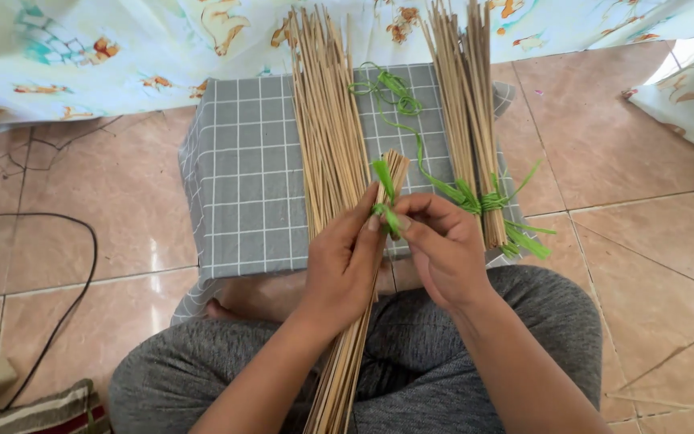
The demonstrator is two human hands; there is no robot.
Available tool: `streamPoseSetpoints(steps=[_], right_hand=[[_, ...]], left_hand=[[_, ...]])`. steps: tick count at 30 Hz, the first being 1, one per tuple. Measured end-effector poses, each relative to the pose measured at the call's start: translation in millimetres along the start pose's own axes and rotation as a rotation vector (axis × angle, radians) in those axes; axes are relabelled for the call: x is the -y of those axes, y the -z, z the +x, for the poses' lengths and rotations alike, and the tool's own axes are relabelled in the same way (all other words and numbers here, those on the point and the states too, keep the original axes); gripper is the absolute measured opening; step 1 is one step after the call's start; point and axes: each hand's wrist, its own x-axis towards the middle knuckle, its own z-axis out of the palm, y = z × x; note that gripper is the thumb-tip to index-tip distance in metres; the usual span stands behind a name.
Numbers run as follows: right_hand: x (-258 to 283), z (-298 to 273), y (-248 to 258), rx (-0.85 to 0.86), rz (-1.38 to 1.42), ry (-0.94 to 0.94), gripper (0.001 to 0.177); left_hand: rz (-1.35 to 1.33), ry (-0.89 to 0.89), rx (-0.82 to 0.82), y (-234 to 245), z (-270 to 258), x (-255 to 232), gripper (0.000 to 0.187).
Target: Organizing and tying bamboo sticks into bundles using plastic strips.
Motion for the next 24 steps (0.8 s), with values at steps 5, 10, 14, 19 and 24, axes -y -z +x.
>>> streamPoseSetpoints(steps=[5, 10, 14, 19, 24], right_hand=[[-18.9, 6.5, -2.7, -0.005, -0.04, 0.008, 0.013], [-19.7, 8.9, -13.2, 0.018, -0.146, 0.083, 0.013], [-11.6, 10.5, -18.8, -0.036, -0.205, 0.068, 0.025], [-18.1, 14.3, -8.5, -0.053, -0.255, -0.006, 0.022], [-25.7, 16.4, -1.2, -0.044, -0.181, -0.048, 0.014]], left_hand=[[0.017, -0.096, -0.194, 1.0, 2.9, 28.1, 0.026], [0.004, -0.105, -0.292, 5.7, 5.9, 31.7, 0.015], [-0.073, -0.104, -0.265, 9.5, 8.0, 27.4, 0.011], [-0.109, 0.014, -0.157, 18.7, 14.8, 32.2, 0.008], [-0.305, 0.226, -0.013, 29.3, 23.6, 38.0, 0.011]])
